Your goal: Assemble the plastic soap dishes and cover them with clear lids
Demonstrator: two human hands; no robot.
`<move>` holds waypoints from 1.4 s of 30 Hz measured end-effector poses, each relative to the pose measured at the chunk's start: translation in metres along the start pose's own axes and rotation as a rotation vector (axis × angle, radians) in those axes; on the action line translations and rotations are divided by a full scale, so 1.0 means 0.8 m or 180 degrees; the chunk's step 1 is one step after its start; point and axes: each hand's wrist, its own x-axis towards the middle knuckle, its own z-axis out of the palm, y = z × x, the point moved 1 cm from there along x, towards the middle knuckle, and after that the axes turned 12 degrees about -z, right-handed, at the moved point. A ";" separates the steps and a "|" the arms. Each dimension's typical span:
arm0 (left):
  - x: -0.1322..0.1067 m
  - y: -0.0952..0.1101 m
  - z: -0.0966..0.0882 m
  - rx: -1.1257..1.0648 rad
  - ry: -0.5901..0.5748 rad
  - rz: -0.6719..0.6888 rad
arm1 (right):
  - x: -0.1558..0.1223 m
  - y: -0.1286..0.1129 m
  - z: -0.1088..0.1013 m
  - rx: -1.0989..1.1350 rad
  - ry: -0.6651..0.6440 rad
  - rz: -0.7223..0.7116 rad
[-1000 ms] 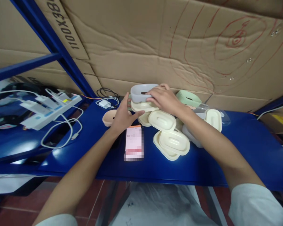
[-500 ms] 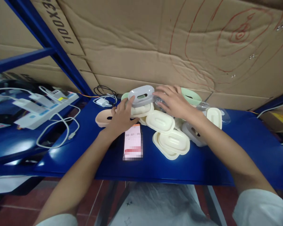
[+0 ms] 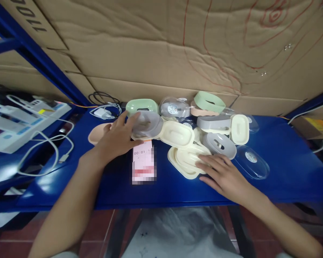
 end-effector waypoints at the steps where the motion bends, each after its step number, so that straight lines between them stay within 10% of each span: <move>1: 0.000 0.002 -0.001 0.0041 -0.0034 0.0065 | -0.009 -0.003 0.004 0.0014 0.0079 0.0092; 22: 0.017 0.063 -0.005 -0.0568 0.0610 0.0902 | -0.062 -0.025 0.030 0.0634 0.0787 0.0766; 34: 0.013 0.003 -0.030 -0.0790 0.0738 0.0901 | -0.073 -0.016 0.036 0.0667 0.0740 0.0756; 42: 0.002 0.020 -0.021 -0.0631 0.0642 0.1239 | -0.075 -0.012 0.035 0.0772 0.0651 0.0808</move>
